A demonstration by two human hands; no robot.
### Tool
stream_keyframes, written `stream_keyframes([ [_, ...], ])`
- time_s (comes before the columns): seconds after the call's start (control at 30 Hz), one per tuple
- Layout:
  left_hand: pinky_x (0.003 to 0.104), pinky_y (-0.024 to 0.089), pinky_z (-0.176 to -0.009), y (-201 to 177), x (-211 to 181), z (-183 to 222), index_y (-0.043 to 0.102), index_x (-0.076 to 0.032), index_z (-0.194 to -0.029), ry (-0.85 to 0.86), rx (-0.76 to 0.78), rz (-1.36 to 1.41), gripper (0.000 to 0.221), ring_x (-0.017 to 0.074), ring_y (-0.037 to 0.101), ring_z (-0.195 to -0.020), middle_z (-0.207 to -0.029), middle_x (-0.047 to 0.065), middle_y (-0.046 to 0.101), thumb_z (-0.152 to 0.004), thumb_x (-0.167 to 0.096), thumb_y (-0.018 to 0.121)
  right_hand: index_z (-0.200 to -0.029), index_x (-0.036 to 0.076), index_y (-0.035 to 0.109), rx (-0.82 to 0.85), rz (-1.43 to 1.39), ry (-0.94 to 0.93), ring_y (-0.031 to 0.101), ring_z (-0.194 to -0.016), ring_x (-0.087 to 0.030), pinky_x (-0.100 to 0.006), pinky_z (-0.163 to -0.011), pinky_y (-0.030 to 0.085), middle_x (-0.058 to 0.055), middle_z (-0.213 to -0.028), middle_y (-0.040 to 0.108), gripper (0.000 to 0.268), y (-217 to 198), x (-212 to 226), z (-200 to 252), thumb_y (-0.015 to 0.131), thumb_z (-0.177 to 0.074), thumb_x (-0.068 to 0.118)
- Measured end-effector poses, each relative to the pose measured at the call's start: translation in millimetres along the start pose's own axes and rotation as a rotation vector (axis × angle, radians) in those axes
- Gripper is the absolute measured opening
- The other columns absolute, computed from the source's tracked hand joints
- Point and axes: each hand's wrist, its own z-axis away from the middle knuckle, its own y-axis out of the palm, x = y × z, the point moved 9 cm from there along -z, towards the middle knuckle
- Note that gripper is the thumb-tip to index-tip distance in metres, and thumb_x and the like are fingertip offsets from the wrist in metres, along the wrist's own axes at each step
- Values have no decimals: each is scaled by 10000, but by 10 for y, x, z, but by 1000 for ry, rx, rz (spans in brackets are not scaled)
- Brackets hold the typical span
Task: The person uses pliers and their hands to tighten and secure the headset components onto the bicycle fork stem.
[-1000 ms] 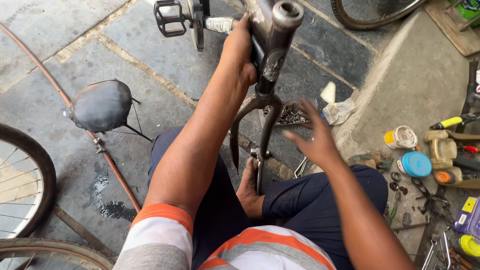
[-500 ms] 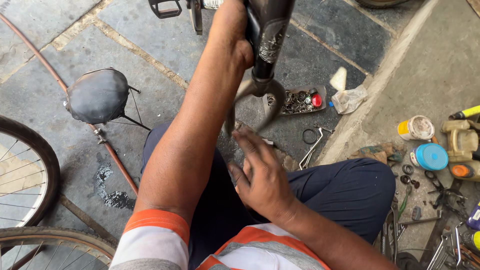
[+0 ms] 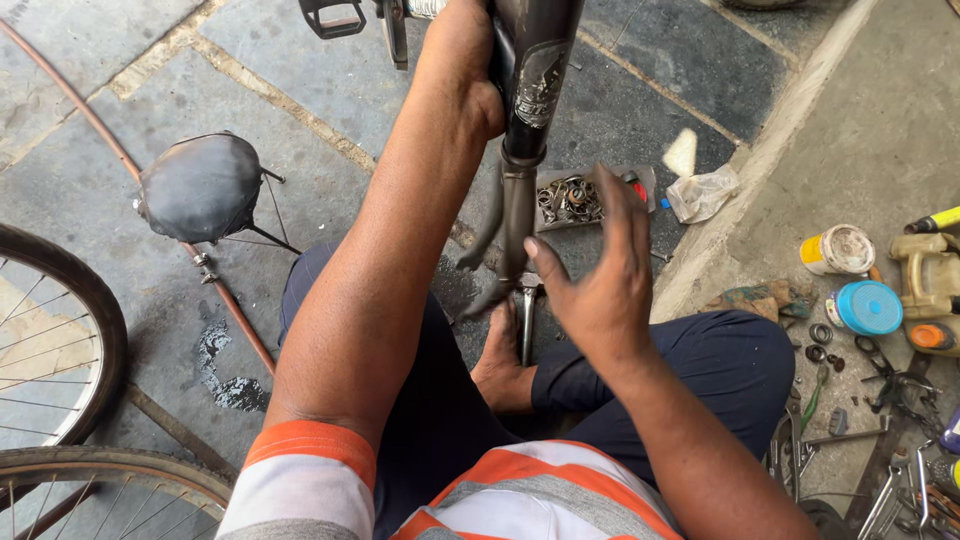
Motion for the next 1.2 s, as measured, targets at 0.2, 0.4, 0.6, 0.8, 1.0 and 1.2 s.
stream_keyframes([
  [0.2, 461, 600, -588, -23, 60, -97, 672, 34, -999, -11, 25, 30, 485, 254, 716, -631, -802, 173, 731, -884, -433, 607, -1588, 57, 332, 196, -246, 202, 632, -1244, -262, -378, -953, 591, -218, -1466, 491, 988, 374, -91, -6, 869, -837, 410],
  [0.4, 479, 610, -600, -83, 87, -143, 665, 39, -1038, -11, 16, 20, 538, 261, 723, -637, -816, 177, 736, -891, -474, 596, -1567, 43, 282, 156, -189, 160, 601, -1280, -286, -394, -967, 585, -232, -1445, 472, 1085, 476, 11, -48, 894, -794, 497],
  [0.6, 500, 621, -621, -129, 101, 5, 643, 50, -1105, -27, -22, 15, 641, 279, 739, -696, -867, 188, 734, -880, -547, 572, -1513, -16, 342, 287, -292, 209, 588, -1254, -312, -446, -1011, 537, -239, -1354, 568, 1015, 742, -129, -171, 872, -764, 417],
  [0.8, 537, 633, -761, -167, 119, 145, 614, 73, -1214, -48, -48, -32, 711, 333, 763, -903, -1050, 267, 747, -912, -562, 506, -1328, 24, 602, 687, -890, 436, 737, -1032, -182, -386, -971, 595, -73, -1082, 767, 519, 1136, -618, -285, 706, -823, 83],
  [1.0, 525, 598, -886, -316, 256, 32, 591, 33, -1307, -52, -8, 47, 662, 331, 739, -1020, -1166, 247, 733, -981, -525, 446, -1118, 43, 702, 786, -765, 473, 758, -925, -159, -348, -890, 620, -51, -936, 779, 350, 1386, -839, -298, 763, -773, 56],
  [1.2, 507, 590, -898, -430, 318, -23, 589, 3, -1327, -73, 2, 77, 663, 303, 727, -993, -1188, 240, 715, -1018, -544, 377, -1088, 50, 727, 785, -852, 432, 756, -948, -158, -337, -927, 614, -57, -962, 780, 311, 1589, -897, -257, 763, -780, 45],
])
